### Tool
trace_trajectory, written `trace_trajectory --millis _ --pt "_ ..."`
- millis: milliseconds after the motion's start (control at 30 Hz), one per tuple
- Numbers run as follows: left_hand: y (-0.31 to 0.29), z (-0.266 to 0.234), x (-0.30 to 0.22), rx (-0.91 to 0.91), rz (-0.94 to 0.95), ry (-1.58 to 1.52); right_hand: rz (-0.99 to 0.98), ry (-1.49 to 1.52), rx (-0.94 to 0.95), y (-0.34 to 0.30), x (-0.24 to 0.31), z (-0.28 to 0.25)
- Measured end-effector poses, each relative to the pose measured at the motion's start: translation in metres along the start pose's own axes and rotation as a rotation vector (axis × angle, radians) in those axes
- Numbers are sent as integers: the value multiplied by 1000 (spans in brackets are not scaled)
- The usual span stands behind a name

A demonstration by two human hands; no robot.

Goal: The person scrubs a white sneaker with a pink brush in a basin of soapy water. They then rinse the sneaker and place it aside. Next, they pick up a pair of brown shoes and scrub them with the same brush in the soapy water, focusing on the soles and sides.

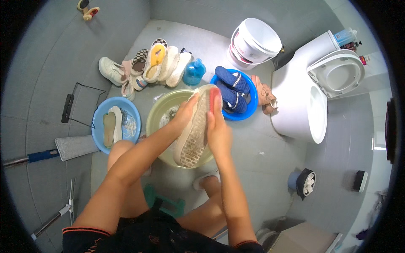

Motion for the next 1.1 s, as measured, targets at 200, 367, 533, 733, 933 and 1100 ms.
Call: trace_trajectory --millis 200,367,533,733,933,1100 --pt "-3 -4 -31 -152 96 213 -7 -79 278 -48 22 8" --pt "-17 4 -13 -127 43 282 -10 -99 114 -4 1 5" --pt "-5 -14 -24 -259 159 466 -73 -5 166 -38 14 16" --pt "5 -25 -55 -252 110 -67 -208 -17 195 -46 9 30" --pt "13 -25 -31 -242 136 86 -77 33 134 -11 -4 23" --pt "19 -42 -60 -206 87 -155 -188 61 322 -76 19 13"
Point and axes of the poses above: each hand's wrist, its own y-axis towards the middle knuckle, its own z-axis out of the palm, x = y × z, the point moved 1 cm from there along y, towards the middle knuckle, and after that the axes turned 3 degrees about y, right-handed, at the moved point
